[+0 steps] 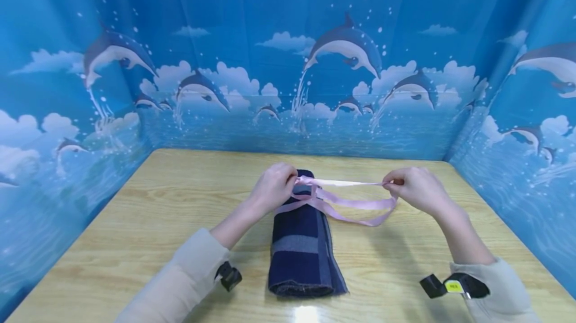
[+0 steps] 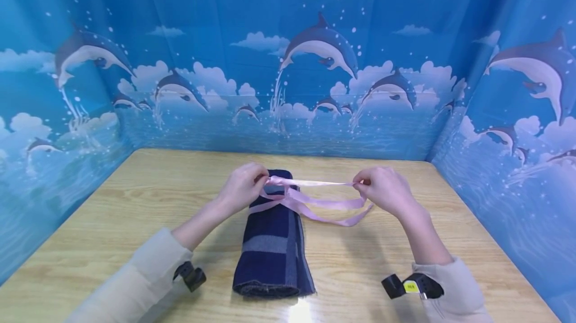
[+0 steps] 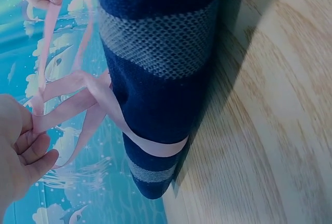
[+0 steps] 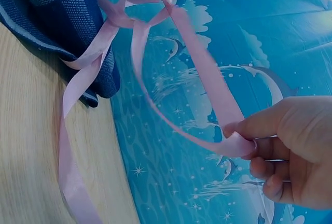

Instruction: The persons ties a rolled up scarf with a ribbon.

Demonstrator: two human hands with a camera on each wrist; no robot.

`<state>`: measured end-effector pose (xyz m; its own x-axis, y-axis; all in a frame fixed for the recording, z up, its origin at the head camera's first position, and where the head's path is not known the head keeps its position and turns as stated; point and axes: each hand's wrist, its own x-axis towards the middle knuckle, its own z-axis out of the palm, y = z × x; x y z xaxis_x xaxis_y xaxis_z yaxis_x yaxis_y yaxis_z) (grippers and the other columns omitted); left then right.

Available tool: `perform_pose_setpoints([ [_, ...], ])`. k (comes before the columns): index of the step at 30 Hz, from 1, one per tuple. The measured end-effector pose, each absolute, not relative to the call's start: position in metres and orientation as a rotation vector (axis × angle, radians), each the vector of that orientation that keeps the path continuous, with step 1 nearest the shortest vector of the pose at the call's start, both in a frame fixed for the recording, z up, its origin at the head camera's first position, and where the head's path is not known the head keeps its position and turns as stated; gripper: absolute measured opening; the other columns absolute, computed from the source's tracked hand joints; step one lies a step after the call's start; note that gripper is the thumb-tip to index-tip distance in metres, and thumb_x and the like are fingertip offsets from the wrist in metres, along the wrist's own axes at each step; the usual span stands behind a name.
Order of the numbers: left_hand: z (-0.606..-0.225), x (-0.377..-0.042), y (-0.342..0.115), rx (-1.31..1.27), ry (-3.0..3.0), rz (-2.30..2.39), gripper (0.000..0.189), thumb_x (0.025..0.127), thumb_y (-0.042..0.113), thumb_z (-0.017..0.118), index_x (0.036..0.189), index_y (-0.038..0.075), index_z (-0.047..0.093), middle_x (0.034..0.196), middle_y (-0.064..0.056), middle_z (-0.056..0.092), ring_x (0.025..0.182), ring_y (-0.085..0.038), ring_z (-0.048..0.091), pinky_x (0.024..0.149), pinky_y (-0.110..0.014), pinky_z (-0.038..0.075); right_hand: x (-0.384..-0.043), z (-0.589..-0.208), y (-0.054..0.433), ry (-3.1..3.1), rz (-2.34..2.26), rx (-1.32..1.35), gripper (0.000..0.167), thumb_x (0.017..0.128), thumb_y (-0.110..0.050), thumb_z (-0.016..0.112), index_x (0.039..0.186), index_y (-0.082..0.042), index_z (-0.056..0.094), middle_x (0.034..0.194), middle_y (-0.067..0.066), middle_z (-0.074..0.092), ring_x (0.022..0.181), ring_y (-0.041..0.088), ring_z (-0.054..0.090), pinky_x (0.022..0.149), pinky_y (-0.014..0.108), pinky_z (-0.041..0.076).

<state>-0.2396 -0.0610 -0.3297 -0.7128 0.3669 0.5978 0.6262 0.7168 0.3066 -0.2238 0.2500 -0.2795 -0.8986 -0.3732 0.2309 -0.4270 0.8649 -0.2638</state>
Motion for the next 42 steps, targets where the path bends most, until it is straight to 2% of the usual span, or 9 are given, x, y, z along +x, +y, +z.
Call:
perform_pose_setpoints([
  [18, -0.332, -0.241, -0.067, -0.782, -2.390, -0.670, 0.007, 0.083, -0.002, 0.059, 0.082, 0.002, 0.064, 0.080, -0.007, 0.062, 0.075, -0.021, 0.058, 0.067, -0.032, 0.049, -0.223, -0.285, 0.247, -2.836, 0.365, 0.659, 0.008, 0.083, -0.008, 0.066, 0.088, -0.007, 0.072, 0.072, -0.003, 0.064, 0.060, 0.010, 0.051, 0.056, 0.032, 0.042],
  [28, -0.334, -0.244, -0.084, -0.847, -2.267, -0.459, 0.006, 0.082, -0.002, 0.057, 0.078, 0.000, 0.060, 0.077, -0.011, 0.060, 0.074, -0.027, 0.056, 0.068, -0.036, 0.047, -0.228, -0.296, 0.254, -2.643, 0.238, 0.709, 0.005, 0.078, -0.003, 0.068, 0.081, -0.006, 0.071, 0.074, 0.002, 0.065, 0.068, 0.022, 0.060, 0.063, 0.042, 0.047],
  [33, -0.334, -0.245, -0.095, -0.885, -2.282, -0.327, 0.001, 0.077, 0.000, 0.058, 0.077, -0.001, 0.058, 0.077, -0.010, 0.054, 0.072, -0.026, 0.052, 0.066, -0.035, 0.044, -0.232, -0.306, 0.258, -2.490, 0.148, 0.759, 0.008, 0.072, -0.001, 0.070, 0.075, -0.009, 0.070, 0.072, 0.003, 0.065, 0.070, 0.025, 0.060, 0.069, 0.046, 0.042],
  [37, -0.332, -0.243, -0.104, -0.910, -2.267, -0.229, 0.006, 0.071, -0.004, 0.059, 0.077, -0.002, 0.057, 0.076, -0.010, 0.050, 0.071, -0.026, 0.050, 0.066, -0.036, 0.043, -0.235, -0.312, 0.261, -2.404, 0.104, 0.773, 0.010, 0.068, 0.000, 0.070, 0.072, -0.008, 0.067, 0.070, 0.004, 0.065, 0.069, 0.026, 0.059, 0.066, 0.045, 0.040],
  [42, -0.330, -0.241, -0.117, -0.909, -2.221, -0.175, 0.012, 0.071, -0.014, 0.057, 0.079, -0.006, 0.060, 0.077, -0.014, 0.054, 0.071, -0.029, 0.052, 0.067, -0.035, 0.045, -0.238, -0.319, 0.266, -2.320, 0.071, 0.804, 0.012, 0.066, 0.003, 0.069, 0.069, -0.008, 0.063, 0.066, 0.004, 0.062, 0.065, 0.026, 0.056, 0.062, 0.043, 0.037],
])
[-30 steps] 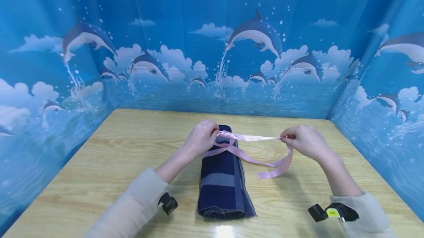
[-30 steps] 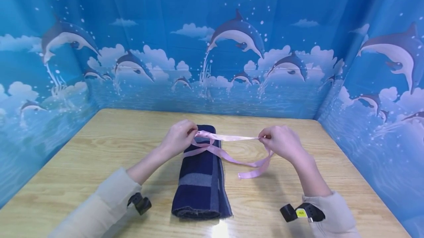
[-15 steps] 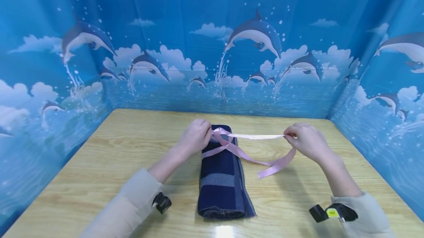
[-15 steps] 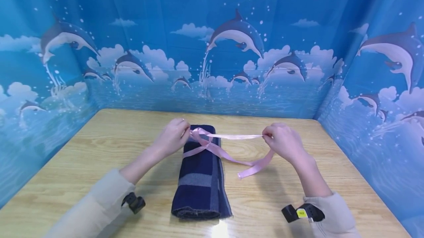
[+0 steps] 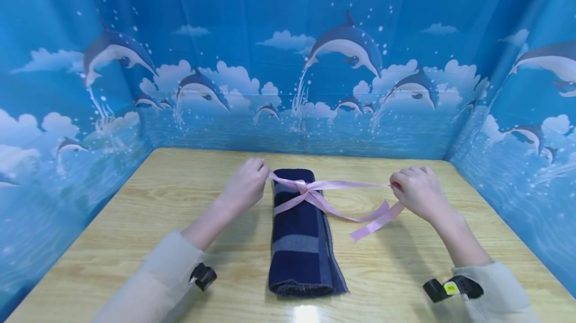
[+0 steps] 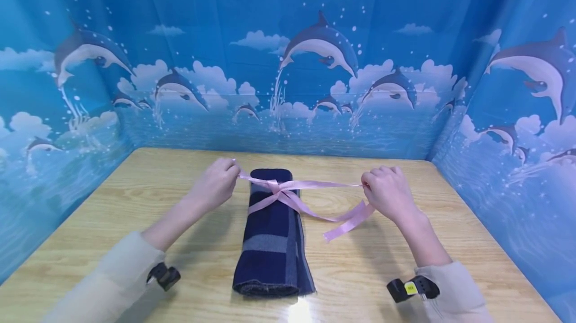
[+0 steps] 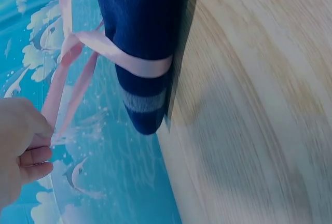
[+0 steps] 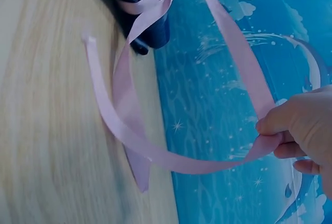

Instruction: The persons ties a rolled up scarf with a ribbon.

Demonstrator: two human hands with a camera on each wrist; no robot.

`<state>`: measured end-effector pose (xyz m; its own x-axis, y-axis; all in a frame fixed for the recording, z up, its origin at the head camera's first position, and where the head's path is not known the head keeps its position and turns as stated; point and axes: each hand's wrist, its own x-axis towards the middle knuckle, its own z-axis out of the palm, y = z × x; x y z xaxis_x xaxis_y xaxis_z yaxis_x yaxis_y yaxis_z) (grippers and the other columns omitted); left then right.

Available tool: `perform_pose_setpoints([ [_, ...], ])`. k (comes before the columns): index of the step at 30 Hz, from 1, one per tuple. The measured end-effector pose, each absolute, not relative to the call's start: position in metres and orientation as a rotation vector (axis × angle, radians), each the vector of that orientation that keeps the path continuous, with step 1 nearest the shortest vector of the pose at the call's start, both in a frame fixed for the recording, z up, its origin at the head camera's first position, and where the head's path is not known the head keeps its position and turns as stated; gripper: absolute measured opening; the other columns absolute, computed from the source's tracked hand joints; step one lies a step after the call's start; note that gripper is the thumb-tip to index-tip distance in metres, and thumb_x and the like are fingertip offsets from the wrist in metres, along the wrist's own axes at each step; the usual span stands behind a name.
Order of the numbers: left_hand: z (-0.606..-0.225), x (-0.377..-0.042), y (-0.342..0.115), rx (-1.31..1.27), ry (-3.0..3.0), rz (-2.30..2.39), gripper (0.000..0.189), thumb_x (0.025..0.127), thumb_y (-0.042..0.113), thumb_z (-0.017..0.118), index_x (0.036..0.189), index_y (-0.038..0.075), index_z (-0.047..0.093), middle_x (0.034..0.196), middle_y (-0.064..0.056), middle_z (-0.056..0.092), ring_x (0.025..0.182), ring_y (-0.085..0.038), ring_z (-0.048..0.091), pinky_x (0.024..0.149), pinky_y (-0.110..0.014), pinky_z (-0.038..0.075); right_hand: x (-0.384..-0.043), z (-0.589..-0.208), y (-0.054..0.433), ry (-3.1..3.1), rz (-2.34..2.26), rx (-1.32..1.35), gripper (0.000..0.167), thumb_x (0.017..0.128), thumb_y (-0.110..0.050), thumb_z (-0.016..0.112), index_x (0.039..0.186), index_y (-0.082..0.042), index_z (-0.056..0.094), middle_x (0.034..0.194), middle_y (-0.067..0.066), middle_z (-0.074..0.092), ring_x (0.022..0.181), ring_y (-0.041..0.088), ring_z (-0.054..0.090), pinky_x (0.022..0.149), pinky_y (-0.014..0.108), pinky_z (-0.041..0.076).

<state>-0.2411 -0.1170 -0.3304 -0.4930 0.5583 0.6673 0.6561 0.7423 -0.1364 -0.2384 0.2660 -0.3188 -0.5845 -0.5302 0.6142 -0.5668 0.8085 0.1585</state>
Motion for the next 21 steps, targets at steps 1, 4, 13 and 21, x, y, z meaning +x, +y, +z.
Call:
perform_pose_setpoints([
  [1, -0.330, -0.241, -0.119, -0.906, -2.211, -0.169, 0.012, 0.071, -0.015, 0.056, 0.080, -0.007, 0.061, 0.077, -0.015, 0.055, 0.071, -0.029, 0.053, 0.066, -0.035, 0.045, -0.239, -0.320, 0.267, -2.312, 0.066, 0.806, 0.013, 0.066, 0.003, 0.068, 0.068, -0.008, 0.063, 0.066, 0.004, 0.061, 0.065, 0.026, 0.055, 0.062, 0.043, 0.037],
  [4, -0.328, -0.241, -0.125, -0.880, -2.189, -0.138, 0.013, 0.071, -0.014, 0.058, 0.081, -0.007, 0.062, 0.078, -0.016, 0.057, 0.070, -0.028, 0.054, 0.064, -0.034, 0.047, -0.241, -0.324, 0.271, -2.283, 0.067, 0.817, 0.012, 0.066, 0.003, 0.066, 0.067, -0.008, 0.062, 0.066, 0.004, 0.060, 0.066, 0.026, 0.053, 0.062, 0.043, 0.036],
  [13, -0.325, -0.239, -0.138, -0.821, -2.174, -0.059, 0.011, 0.072, -0.009, 0.065, 0.082, -0.004, 0.065, 0.078, -0.013, 0.062, 0.069, -0.026, 0.056, 0.060, -0.031, 0.048, -0.247, -0.332, 0.282, -2.204, 0.061, 0.857, 0.009, 0.066, 0.003, 0.064, 0.065, -0.005, 0.062, 0.065, 0.007, 0.058, 0.066, 0.028, 0.050, 0.062, 0.044, 0.036],
  [21, -0.328, -0.237, -0.152, -0.761, -2.296, -0.030, 0.015, 0.070, -0.007, 0.068, 0.083, 0.001, 0.066, 0.074, -0.009, 0.061, 0.065, -0.023, 0.056, 0.054, -0.029, 0.048, -0.246, -0.339, 0.290, -2.216, -0.002, 0.859, 0.011, 0.065, 0.002, 0.064, 0.062, -0.007, 0.059, 0.060, 0.004, 0.056, 0.062, 0.028, 0.049, 0.061, 0.044, 0.035],
])
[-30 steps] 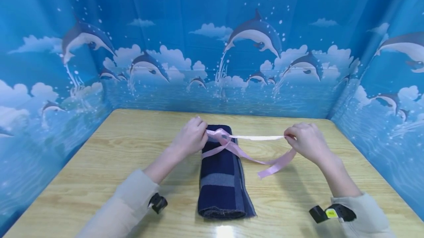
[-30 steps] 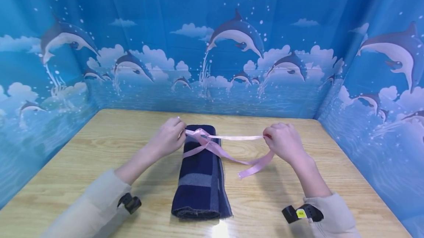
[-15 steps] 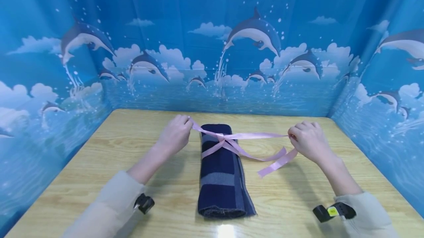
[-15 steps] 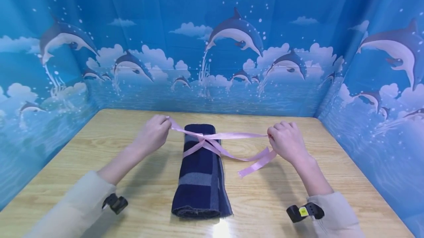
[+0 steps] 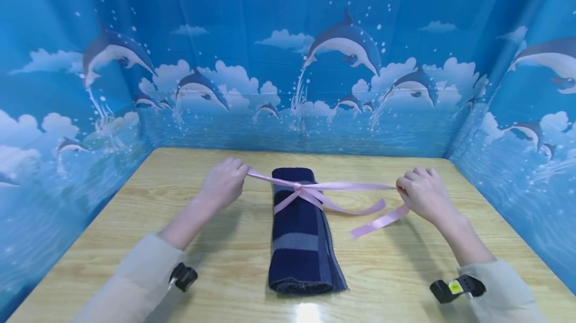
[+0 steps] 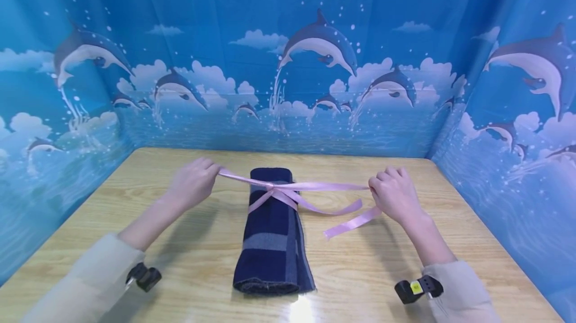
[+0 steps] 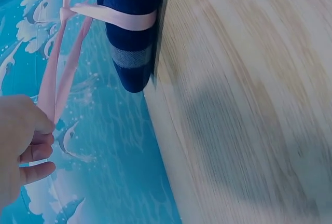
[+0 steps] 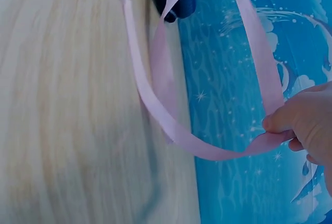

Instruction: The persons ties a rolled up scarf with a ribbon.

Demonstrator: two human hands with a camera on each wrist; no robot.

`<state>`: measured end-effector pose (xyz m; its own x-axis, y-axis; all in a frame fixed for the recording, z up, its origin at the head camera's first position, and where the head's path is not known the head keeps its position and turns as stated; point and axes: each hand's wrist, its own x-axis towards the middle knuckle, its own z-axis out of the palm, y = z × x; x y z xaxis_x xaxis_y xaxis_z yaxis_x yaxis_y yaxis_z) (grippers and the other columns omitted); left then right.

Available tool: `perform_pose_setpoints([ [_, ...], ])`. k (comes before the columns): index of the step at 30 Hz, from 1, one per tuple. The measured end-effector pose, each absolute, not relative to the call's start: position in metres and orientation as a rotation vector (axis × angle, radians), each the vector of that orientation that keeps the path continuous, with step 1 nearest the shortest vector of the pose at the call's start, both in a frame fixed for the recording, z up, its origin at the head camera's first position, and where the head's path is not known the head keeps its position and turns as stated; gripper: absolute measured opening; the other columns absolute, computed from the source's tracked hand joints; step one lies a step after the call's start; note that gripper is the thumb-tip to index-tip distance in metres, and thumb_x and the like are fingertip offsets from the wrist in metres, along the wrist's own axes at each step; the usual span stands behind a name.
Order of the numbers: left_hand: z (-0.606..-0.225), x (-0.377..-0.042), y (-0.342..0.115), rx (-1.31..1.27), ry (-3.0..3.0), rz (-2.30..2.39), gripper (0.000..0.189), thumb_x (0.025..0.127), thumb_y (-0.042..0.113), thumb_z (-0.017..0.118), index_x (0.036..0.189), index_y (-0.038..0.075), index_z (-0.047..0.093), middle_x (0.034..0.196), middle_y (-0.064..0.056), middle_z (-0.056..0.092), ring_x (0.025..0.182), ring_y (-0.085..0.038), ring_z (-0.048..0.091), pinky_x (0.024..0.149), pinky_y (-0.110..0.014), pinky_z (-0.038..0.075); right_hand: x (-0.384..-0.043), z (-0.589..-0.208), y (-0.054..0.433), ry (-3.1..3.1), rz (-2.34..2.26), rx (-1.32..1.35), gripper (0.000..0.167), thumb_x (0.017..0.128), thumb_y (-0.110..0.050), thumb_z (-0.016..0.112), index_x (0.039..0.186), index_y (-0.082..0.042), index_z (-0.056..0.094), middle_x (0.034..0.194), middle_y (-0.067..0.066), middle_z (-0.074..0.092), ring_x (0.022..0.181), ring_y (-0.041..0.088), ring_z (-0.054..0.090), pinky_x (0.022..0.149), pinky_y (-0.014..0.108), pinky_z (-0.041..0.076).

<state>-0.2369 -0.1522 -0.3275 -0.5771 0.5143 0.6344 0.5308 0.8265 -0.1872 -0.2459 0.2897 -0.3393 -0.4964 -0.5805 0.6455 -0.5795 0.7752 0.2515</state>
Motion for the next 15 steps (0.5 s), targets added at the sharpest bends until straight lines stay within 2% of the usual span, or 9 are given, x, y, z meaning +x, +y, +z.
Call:
perform_pose_setpoints([
  [7, -0.330, -0.235, -0.164, -0.771, -2.258, -0.028, 0.012, 0.071, -0.007, 0.067, 0.080, 0.001, 0.067, 0.070, -0.009, 0.060, 0.062, -0.023, 0.056, 0.049, -0.030, 0.047, -0.249, -0.346, 0.293, -2.214, -0.039, 0.856, 0.009, 0.066, 0.002, 0.064, 0.063, -0.006, 0.060, 0.061, 0.005, 0.057, 0.062, 0.027, 0.049, 0.060, 0.042, 0.035],
  [15, -0.332, -0.234, -0.177, -0.726, -2.240, 0.069, 0.018, 0.065, -0.007, 0.068, 0.064, 0.003, 0.054, 0.058, -0.006, 0.050, 0.049, -0.021, 0.049, 0.039, -0.029, 0.039, -0.248, -0.350, 0.298, -2.211, -0.009, 0.821, 0.006, 0.067, 0.001, 0.061, 0.065, -0.004, 0.060, 0.061, 0.007, 0.057, 0.062, 0.029, 0.049, 0.062, 0.045, 0.036],
])
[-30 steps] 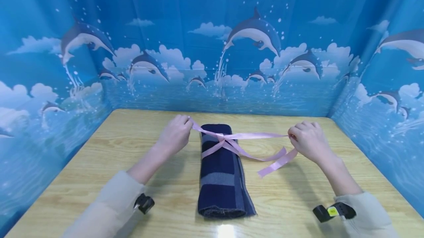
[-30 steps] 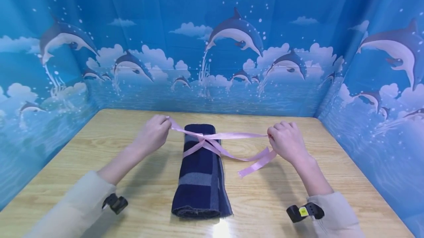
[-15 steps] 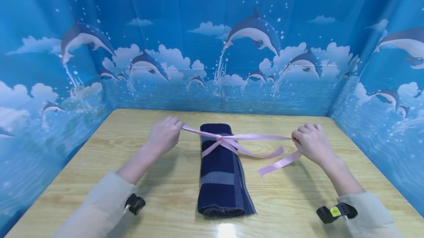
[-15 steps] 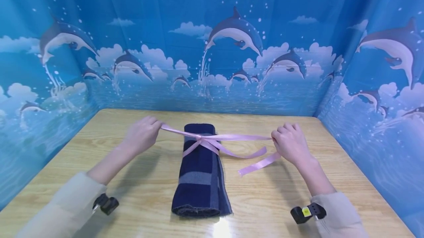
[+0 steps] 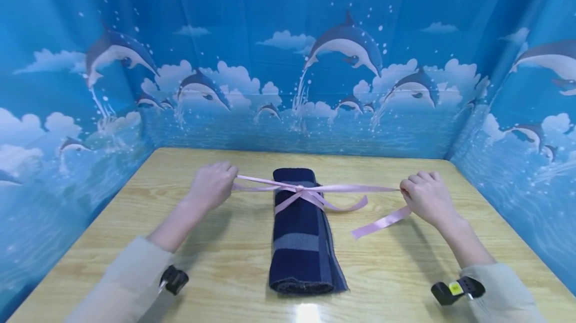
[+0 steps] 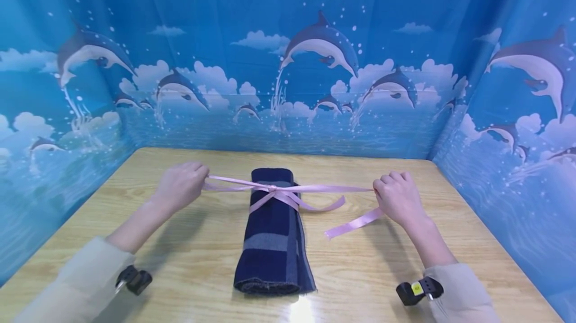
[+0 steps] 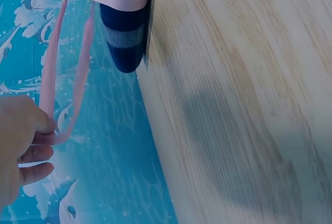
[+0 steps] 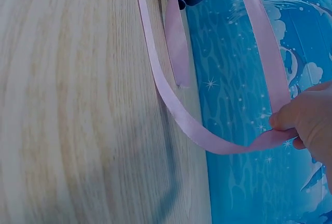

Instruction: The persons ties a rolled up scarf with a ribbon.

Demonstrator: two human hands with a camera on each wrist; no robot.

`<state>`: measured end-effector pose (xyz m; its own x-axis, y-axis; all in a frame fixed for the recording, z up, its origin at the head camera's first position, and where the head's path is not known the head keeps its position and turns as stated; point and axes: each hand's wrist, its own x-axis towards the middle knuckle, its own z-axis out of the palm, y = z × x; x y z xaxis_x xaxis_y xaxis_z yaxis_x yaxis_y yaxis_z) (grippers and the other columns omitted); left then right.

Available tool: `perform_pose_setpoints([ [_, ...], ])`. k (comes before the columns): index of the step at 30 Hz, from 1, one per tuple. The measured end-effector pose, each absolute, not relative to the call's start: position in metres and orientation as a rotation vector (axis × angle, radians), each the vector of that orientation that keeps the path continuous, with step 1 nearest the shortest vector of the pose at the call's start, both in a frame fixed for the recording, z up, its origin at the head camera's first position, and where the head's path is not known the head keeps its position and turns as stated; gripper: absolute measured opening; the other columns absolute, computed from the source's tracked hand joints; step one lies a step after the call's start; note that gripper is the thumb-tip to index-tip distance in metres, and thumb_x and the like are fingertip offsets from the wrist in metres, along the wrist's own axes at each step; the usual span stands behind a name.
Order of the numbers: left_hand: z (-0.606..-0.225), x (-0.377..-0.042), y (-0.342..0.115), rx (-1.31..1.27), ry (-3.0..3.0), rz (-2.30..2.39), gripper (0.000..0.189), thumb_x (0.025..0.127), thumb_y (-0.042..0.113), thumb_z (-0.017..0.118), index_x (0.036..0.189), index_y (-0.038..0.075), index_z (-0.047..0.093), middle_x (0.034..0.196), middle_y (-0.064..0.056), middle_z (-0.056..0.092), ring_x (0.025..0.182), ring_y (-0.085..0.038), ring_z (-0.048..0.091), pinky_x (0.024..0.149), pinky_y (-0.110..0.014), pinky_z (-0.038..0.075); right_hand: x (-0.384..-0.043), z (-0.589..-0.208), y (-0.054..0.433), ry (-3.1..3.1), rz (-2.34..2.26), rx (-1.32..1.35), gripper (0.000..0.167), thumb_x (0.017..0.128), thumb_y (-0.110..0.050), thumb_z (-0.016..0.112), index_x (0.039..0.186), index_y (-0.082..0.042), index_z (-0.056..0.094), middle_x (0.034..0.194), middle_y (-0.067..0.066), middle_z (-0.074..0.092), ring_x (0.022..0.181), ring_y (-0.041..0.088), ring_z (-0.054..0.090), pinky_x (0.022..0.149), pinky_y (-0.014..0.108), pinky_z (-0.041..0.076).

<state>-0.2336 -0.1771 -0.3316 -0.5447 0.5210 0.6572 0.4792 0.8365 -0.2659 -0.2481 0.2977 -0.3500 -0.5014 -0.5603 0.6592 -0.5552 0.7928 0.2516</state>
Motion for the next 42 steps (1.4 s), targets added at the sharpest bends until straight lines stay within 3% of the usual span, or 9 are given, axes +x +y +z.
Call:
perform_pose_setpoints([
  [6, -0.332, -0.233, -0.184, -0.702, -2.193, 0.059, 0.018, 0.062, -0.013, 0.059, 0.062, 0.003, 0.051, 0.057, -0.007, 0.051, 0.047, -0.022, 0.049, 0.037, -0.030, 0.037, -0.247, -0.350, 0.301, -2.232, -0.012, 0.775, 0.008, 0.066, 0.003, 0.063, 0.065, -0.005, 0.060, 0.063, 0.008, 0.059, 0.063, 0.029, 0.050, 0.063, 0.045, 0.036],
  [16, -0.332, -0.228, -0.192, -0.716, -2.199, 0.121, 0.020, 0.060, -0.014, 0.057, 0.061, 0.004, 0.051, 0.057, -0.006, 0.052, 0.047, -0.020, 0.046, 0.041, -0.029, 0.035, -0.246, -0.352, 0.302, -2.228, -0.017, 0.751, 0.014, 0.066, 0.005, 0.061, 0.061, -0.007, 0.055, 0.059, 0.005, 0.055, 0.059, 0.027, 0.048, 0.062, 0.045, 0.035],
  [24, -0.336, -0.225, -0.201, -0.727, -2.206, 0.166, 0.015, 0.061, -0.011, 0.063, 0.064, 0.003, 0.058, 0.060, -0.007, 0.055, 0.051, -0.022, 0.049, 0.044, -0.030, 0.037, -0.248, -0.357, 0.306, -2.181, -0.029, 0.762, 0.017, 0.067, 0.004, 0.056, 0.057, -0.008, 0.052, 0.055, 0.003, 0.051, 0.057, 0.027, 0.047, 0.059, 0.044, 0.035],
  [42, -0.340, -0.221, -0.214, -0.740, -2.204, 0.206, 0.018, 0.058, -0.009, 0.067, 0.062, 0.006, 0.056, 0.059, -0.005, 0.052, 0.052, -0.020, 0.045, 0.045, -0.030, 0.033, -0.246, -0.359, 0.309, -2.194, -0.020, 0.714, 0.023, 0.067, 0.005, 0.051, 0.052, -0.012, 0.046, 0.051, 0.000, 0.047, 0.058, 0.027, 0.047, 0.059, 0.044, 0.034],
])
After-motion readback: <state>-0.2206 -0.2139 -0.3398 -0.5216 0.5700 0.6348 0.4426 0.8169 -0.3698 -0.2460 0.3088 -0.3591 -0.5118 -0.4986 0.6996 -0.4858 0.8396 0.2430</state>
